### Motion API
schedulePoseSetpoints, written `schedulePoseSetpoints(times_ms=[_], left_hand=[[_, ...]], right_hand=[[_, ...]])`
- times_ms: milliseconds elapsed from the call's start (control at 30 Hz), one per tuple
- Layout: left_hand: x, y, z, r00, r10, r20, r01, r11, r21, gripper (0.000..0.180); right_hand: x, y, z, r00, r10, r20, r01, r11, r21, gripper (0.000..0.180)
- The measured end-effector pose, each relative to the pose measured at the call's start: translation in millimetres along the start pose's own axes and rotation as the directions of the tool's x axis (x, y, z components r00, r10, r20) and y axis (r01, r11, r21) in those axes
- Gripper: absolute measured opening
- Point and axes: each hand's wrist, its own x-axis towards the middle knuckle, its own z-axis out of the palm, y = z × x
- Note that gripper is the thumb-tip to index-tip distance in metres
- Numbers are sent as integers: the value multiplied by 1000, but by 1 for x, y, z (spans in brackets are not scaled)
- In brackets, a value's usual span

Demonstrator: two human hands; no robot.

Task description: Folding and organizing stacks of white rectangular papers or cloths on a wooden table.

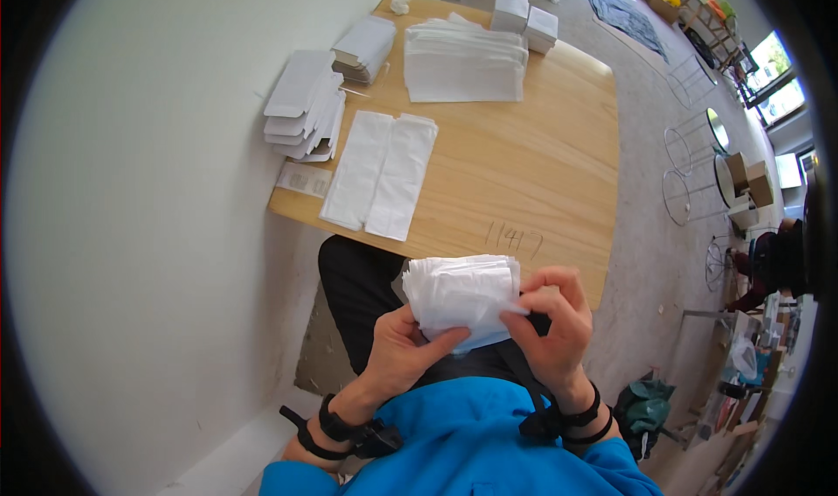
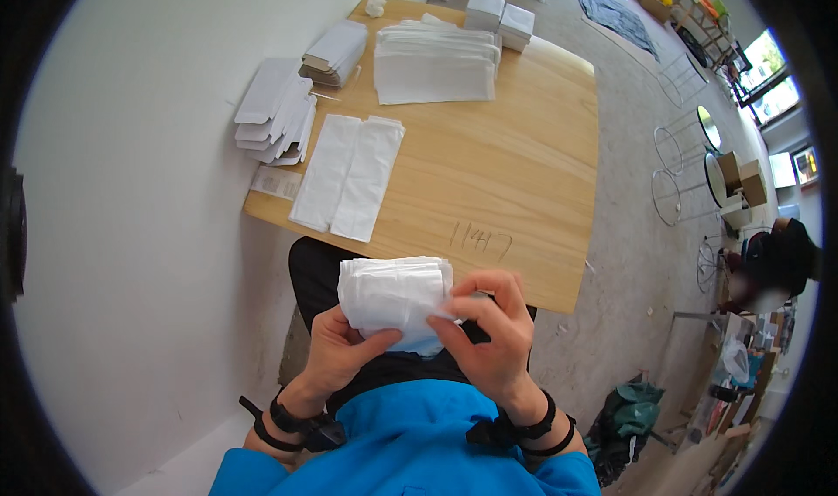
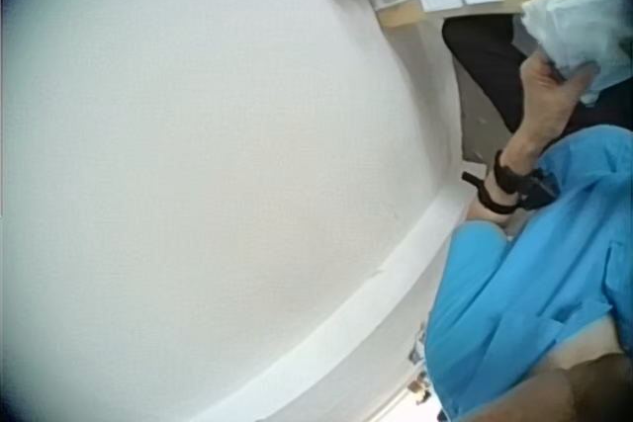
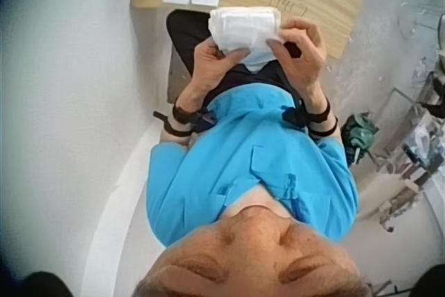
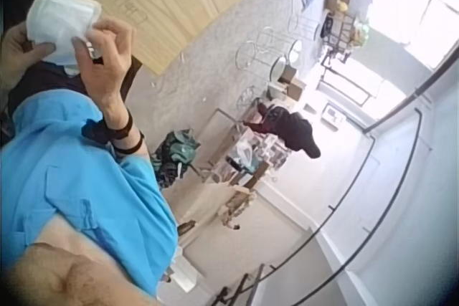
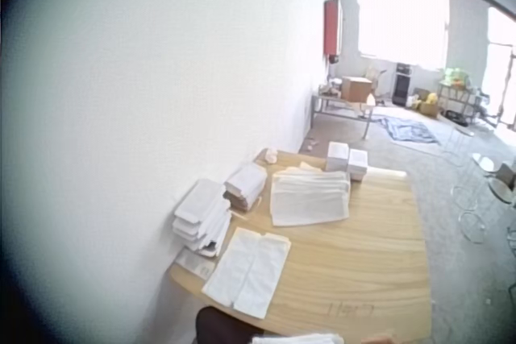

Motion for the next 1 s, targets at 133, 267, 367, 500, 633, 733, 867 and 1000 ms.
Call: schedulePoseSetpoints(times_ms=[133,267,367,500,633,733,867,1000], left_hand=[[0,-16,-13,995,96,23,-96,995,26,38],[-3,-22,-33,994,16,106,-28,993,117,84],[-2,-23,-35,993,23,112,-35,994,100,81],[2,-13,-19,988,112,107,-112,994,-8,59],[1,0,-5,1000,5,17,-5,1000,18,29],[3,-1,-2,1000,3,-11,-3,999,-32,31],[3,-2,0,1000,22,0,-22,1000,8,31],[1,-3,-5,1000,-9,21,8,997,74,31]], right_hand=[[-7,-2,-10,976,-211,62,206,975,78,27],[-17,-3,-14,959,-268,87,262,962,71,27],[-20,-2,-15,960,-257,108,251,966,69,29],[-20,1,-16,958,-261,120,253,964,75,23],[-13,-2,-18,948,-258,187,231,961,152,18],[-16,2,-19,960,-210,184,181,970,160,26],[-11,-5,-10,998,-56,27,56,998,1,34],[0,-5,4,996,74,-52,-74,997,-14,31]])
